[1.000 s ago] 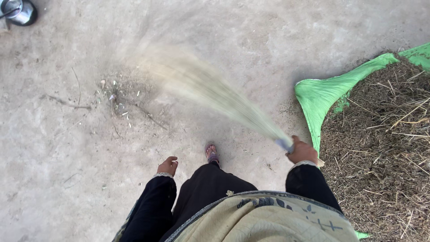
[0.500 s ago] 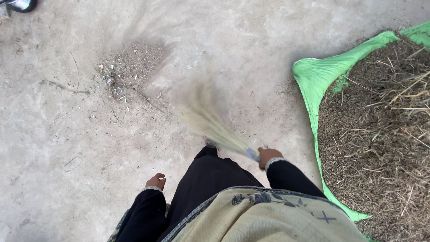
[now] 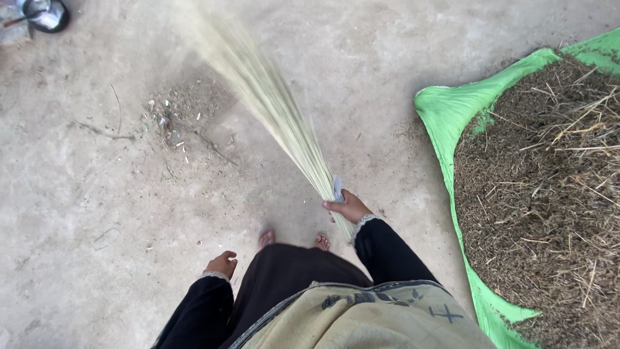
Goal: The person sweeps a concrete floor by hand using a bundle of straw.
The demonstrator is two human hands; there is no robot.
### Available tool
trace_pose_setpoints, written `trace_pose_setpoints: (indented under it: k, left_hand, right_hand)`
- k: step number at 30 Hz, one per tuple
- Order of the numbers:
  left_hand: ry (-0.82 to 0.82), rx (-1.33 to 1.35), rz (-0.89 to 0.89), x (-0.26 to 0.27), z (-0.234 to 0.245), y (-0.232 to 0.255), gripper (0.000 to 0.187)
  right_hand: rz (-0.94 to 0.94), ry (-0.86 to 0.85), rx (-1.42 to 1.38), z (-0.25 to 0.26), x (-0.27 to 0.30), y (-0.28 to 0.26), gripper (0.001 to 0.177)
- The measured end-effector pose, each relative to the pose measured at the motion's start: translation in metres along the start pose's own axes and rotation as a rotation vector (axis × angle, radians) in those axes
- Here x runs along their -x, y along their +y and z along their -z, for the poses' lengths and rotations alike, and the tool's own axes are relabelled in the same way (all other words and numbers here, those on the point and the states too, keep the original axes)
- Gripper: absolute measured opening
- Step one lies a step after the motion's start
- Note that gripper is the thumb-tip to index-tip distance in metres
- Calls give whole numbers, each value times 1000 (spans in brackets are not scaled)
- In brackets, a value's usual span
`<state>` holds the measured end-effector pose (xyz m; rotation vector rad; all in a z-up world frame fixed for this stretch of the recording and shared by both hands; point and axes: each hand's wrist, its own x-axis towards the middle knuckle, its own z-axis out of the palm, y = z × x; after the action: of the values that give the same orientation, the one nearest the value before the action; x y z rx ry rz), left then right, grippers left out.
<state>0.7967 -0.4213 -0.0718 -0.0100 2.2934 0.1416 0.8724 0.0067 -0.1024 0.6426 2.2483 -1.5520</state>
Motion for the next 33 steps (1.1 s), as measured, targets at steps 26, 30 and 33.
trace_pose_setpoints:
  k: [26, 30, 33]
  left_hand:
    - [20, -16, -34, -84, 75, -259, 38]
    - [-16, -86, -74, -88, 78, -263, 38]
    - [-10, 0, -72, -84, 82, -257, 38]
  right_hand:
    - [-195, 261, -1698, -270, 4, -329, 39]
    - [-93, 191, -1323, -281, -10, -290, 42]
    - [-110, 190, -1331, -235, -34, -198, 48]
